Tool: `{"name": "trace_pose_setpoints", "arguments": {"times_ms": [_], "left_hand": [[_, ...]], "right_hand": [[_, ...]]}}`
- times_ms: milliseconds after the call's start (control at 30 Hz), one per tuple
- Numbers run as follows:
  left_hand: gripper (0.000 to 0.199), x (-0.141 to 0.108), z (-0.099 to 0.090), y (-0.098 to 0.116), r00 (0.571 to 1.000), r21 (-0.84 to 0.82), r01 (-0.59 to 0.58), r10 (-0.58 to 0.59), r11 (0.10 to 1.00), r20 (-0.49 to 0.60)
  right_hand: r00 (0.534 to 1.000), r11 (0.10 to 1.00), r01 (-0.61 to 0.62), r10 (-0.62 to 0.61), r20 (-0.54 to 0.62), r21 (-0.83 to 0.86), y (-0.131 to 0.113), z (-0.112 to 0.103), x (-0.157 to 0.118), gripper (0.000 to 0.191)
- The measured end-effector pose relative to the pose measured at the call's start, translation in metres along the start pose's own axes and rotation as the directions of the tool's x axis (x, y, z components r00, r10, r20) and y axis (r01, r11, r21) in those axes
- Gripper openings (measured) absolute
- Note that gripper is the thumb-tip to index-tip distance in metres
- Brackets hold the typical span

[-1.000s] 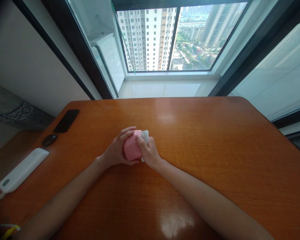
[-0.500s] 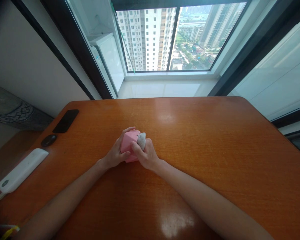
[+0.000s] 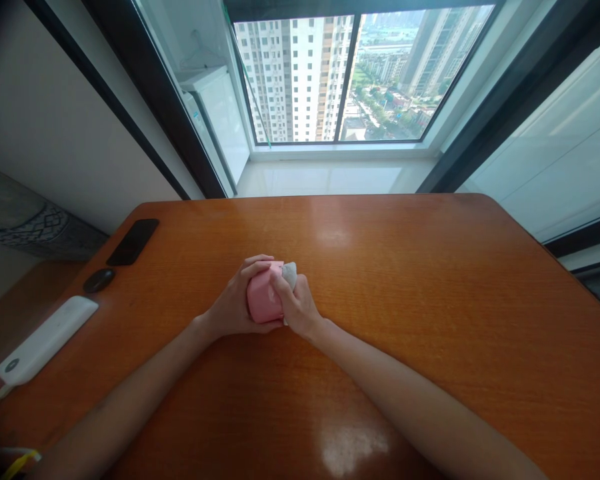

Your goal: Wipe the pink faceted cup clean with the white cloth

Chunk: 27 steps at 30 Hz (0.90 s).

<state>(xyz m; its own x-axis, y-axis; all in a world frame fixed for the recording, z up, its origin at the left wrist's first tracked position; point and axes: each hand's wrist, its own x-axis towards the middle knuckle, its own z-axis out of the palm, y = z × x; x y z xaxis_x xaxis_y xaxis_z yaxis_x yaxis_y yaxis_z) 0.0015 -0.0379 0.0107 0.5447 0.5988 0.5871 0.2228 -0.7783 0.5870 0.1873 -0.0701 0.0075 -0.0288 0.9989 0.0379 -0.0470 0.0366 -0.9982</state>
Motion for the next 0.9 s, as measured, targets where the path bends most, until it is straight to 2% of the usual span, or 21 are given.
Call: {"name": "trace_pose_setpoints", "arguments": {"times_ms": [67, 167, 233, 367, 433, 467, 500, 567, 633, 767, 900], "left_hand": [[0.105, -0.001, 0.002, 0.003, 0.993, -0.052, 0.121, -0.121, 0.991, -0.002], [0.095, -0.004, 0.004, 0.004, 0.931, -0.214, 0.364, -0.358, 0.907, 0.065], [0.093, -0.006, 0.006, 0.004, 0.902, -0.307, 0.429, -0.420, 0.850, 0.098], [0.100, -0.007, 0.008, 0.003, 0.912, -0.372, 0.404, -0.398, 0.836, 0.095], [0.092, -0.006, 0.008, 0.002, 0.927, -0.410, 0.343, -0.374, 0.845, 0.004], [0.084, -0.005, 0.008, 0.001, 0.921, -0.425, 0.318, -0.383, 0.848, -0.075], [0.073, -0.004, 0.008, 0.000, 0.896, -0.433, 0.309, -0.411, 0.847, -0.166], [0.046, -0.003, 0.007, -0.003, 0.811, -0.435, 0.338, -0.492, 0.835, -0.317], [0.035, -0.002, 0.006, -0.006, 0.742, -0.429, 0.377, -0.545, 0.821, -0.390], [0.048, -0.003, 0.005, -0.008, 0.718, -0.459, 0.418, -0.594, 0.784, -0.363], [0.041, -0.004, 0.008, -0.003, 0.715, -0.474, 0.465, -0.633, 0.748, -0.297]], "right_hand": [[1.000, 0.999, 0.021, -0.021, 0.010, -0.025, -0.001, -0.001, -0.001, 0.054], [0.997, 0.998, 0.025, -0.020, 0.072, -0.063, -0.002, -0.002, -0.004, 0.058], [0.994, 0.997, 0.027, -0.020, 0.105, -0.068, -0.003, -0.002, -0.006, 0.060], [0.994, 0.999, 0.016, -0.012, 0.113, -0.033, -0.003, -0.001, -0.006, 0.060], [0.994, 1.000, 0.010, -0.009, 0.108, -0.013, -0.003, 0.000, -0.005, 0.060], [0.994, 1.000, 0.010, -0.010, 0.105, -0.005, -0.003, 0.001, -0.005, 0.060], [0.995, 1.000, 0.010, -0.010, 0.102, 0.002, -0.004, 0.001, -0.004, 0.061], [0.995, 1.000, 0.007, -0.008, 0.099, 0.011, -0.004, 0.001, -0.004, 0.061], [0.995, 1.000, 0.003, -0.004, 0.100, 0.016, -0.004, 0.001, -0.003, 0.061], [0.994, 1.000, 0.000, -0.002, 0.107, 0.023, -0.005, 0.000, -0.004, 0.061], [0.994, 1.000, -0.016, 0.013, 0.108, 0.026, -0.005, 0.000, -0.005, 0.061]]}}
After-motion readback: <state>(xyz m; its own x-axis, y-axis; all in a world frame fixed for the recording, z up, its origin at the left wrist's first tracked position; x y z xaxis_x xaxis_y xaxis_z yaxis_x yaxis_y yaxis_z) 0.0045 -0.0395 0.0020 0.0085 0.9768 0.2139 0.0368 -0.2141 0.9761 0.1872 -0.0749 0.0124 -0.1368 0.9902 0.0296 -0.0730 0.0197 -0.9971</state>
